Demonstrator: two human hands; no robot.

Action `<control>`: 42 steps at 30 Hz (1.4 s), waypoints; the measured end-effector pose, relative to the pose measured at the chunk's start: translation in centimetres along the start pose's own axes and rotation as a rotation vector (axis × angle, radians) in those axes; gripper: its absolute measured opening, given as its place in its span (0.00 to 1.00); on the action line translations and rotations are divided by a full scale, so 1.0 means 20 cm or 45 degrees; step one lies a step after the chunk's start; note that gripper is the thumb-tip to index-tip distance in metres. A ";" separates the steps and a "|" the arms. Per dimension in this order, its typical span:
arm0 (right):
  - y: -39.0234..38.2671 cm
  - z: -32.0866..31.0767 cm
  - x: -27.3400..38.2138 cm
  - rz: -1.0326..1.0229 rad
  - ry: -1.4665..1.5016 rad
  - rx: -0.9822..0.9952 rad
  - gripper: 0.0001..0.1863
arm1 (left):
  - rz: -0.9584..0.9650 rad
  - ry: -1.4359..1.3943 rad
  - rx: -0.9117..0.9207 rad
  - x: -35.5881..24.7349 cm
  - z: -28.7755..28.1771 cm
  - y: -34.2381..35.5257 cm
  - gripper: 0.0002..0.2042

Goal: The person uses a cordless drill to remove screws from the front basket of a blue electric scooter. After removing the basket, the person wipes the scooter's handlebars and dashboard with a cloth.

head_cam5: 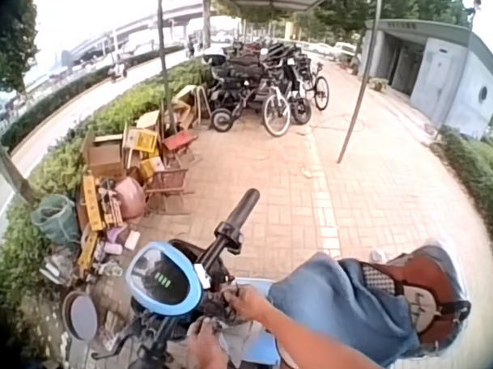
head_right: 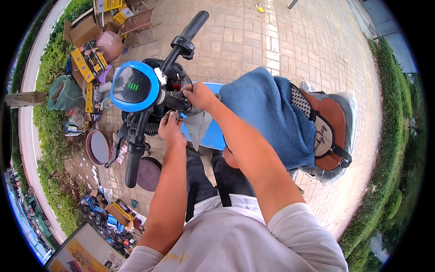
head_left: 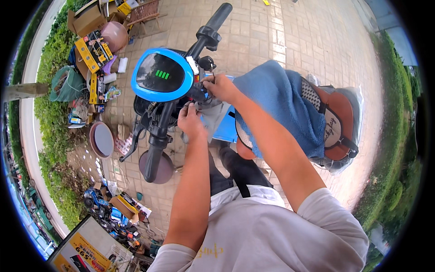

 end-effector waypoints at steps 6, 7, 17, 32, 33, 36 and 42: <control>0.00 -0.06 0.08 -0.007 -0.202 0.159 0.12 | -0.064 0.237 0.139 -0.11 -0.02 0.00 0.08; 0.02 -0.06 0.09 -0.024 -0.232 0.163 0.12 | -0.099 0.219 0.139 -0.11 0.00 0.00 0.08; -0.18 0.18 -0.11 0.105 0.432 -0.497 0.20 | -0.315 -0.067 0.249 -0.07 -0.01 -0.02 0.07; -0.06 0.23 -0.13 -0.105 0.028 -0.578 0.15 | -0.231 -0.016 0.364 -0.15 0.03 -0.01 0.14; -0.06 0.22 -0.10 -0.105 -0.047 -0.542 0.15 | -0.263 -0.001 0.386 -0.16 0.00 0.01 0.14; -0.03 0.14 -0.04 -0.077 -0.336 -0.405 0.15 | -0.319 0.010 0.624 -0.15 -0.08 0.08 0.13; 0.09 -0.03 0.04 -0.126 -0.669 0.099 0.15 | -0.316 0.083 0.732 -0.13 -0.04 0.07 0.10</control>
Point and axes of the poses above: each hand's wrist, its own y-axis towards the middle knuckle, its own z-axis out of the palm, x = y × z, the point moved 1 cm from there along y, towards the middle knuckle, and after that the axes turned 13 degrees about x, right-handed, at the moved point
